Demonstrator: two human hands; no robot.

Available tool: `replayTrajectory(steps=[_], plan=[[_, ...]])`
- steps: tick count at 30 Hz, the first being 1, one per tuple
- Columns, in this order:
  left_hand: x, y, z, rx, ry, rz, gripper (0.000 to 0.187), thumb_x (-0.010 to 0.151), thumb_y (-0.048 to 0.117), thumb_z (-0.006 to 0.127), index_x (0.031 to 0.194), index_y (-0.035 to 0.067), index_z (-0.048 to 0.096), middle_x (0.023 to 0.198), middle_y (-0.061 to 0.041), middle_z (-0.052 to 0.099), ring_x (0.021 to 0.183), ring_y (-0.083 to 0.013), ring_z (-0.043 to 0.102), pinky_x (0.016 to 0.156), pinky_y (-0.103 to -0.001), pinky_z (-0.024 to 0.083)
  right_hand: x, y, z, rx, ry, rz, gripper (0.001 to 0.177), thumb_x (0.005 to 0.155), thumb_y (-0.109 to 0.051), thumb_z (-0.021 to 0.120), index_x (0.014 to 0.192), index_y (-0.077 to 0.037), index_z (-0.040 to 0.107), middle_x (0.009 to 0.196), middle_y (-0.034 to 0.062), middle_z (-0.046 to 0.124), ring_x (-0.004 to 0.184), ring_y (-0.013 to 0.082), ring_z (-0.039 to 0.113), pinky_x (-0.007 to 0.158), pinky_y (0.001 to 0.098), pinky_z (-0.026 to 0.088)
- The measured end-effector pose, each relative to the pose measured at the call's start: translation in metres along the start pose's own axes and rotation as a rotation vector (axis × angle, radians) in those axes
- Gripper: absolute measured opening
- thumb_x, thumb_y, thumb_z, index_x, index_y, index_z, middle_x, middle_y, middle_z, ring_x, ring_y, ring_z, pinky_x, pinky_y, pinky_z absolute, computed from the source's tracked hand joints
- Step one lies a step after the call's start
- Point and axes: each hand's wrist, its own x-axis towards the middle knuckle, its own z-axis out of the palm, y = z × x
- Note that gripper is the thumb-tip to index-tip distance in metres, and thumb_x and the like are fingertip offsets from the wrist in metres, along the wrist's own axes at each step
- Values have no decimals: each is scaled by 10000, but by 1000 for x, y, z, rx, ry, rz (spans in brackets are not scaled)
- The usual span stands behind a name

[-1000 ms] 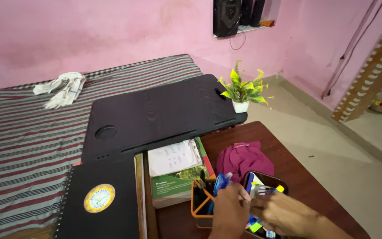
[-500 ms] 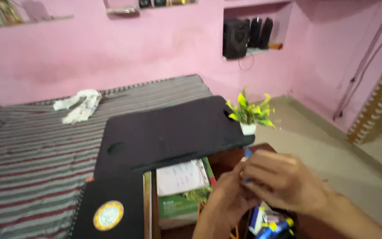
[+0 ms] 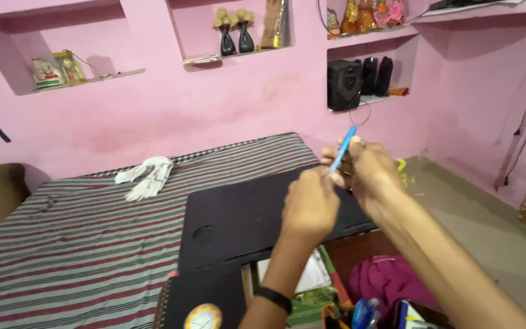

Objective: The person repeatedly picks up pens and markers from a tray, removes caps, and places them into a pen holder. They also move a small potted plant and a cloth on the desk. The task involves sorting and arranging stationery items on a small desk.

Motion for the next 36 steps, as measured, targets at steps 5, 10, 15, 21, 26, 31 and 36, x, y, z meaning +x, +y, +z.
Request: replayTrajectory(steps=[5, 10, 15, 21, 26, 31, 36], plan=[[-17, -18, -7, -56, 14, 48, 274, 1015, 259, 520, 918, 106, 725, 858, -178, 717, 887, -430, 694, 759, -540, 533, -6, 19, 11, 80, -162, 164, 241, 1092, -265, 357, 1030, -122, 541, 709, -25, 530, 790, 149, 674, 473, 254, 404], [-21, -51, -13, -882, -458, -316, 252, 1101, 238, 433, 916, 85, 507, 594, 29, 388, 424, -103, 361, 358, -312, 223, 4, 64, 4, 392, -352, 231, 237, 1115, -236, 377, 965, -110, 510, 619, -56, 465, 555, 101, 490, 492, 233, 476], [-36, -55, 2, -991, -397, -460, 269, 1089, 267, 383, 892, 103, 465, 548, 28, 354, 370, -71, 333, 333, -274, 198, 15, 91, -12, 588, -510, 383, 255, 1109, -224, 406, 965, -77, 556, 568, -61, 471, 419, 76, 477, 535, 227, 510], [-75, -43, -15, -1145, -396, -356, 263, 1101, 189, 451, 1346, 284, 432, 602, -2, 385, 411, -94, 354, 350, -296, 265, -1, 70, -28, 312, 62, 189, 279, 1099, -279, 362, 1002, -110, 562, 804, 9, 669, 780, 118, 640, 676, 284, 582], [-78, -25, -68, -1410, -300, -276, 400, 1048, 269, 390, 1361, 40, 484, 773, -76, 625, 631, -135, 565, 629, -319, 519, -46, 83, -41, 735, -454, 272, 518, 1089, -418, 287, 1170, 14, 561, 975, 136, 697, 925, 277, 672, 811, 405, 581], [-89, -34, -76, -1626, -108, -514, 594, 1040, 512, 322, 1113, -53, 491, 814, -144, 676, 744, -238, 641, 781, -393, 525, -83, 118, -37, 752, -373, 324, 776, 1049, -624, 232, 1226, 50, 574, 986, 123, 672, 849, 248, 623, 771, 386, 531], [-98, -77, -49, -1420, -266, -118, 718, 1070, 631, 274, 986, -11, 584, 792, -158, 757, 692, -208, 690, 700, -330, 581, -109, 138, -37, 681, -405, 336, 907, 1022, -741, 221, 1285, 57, 563, 1027, 103, 665, 840, 192, 585, 751, 347, 496]])
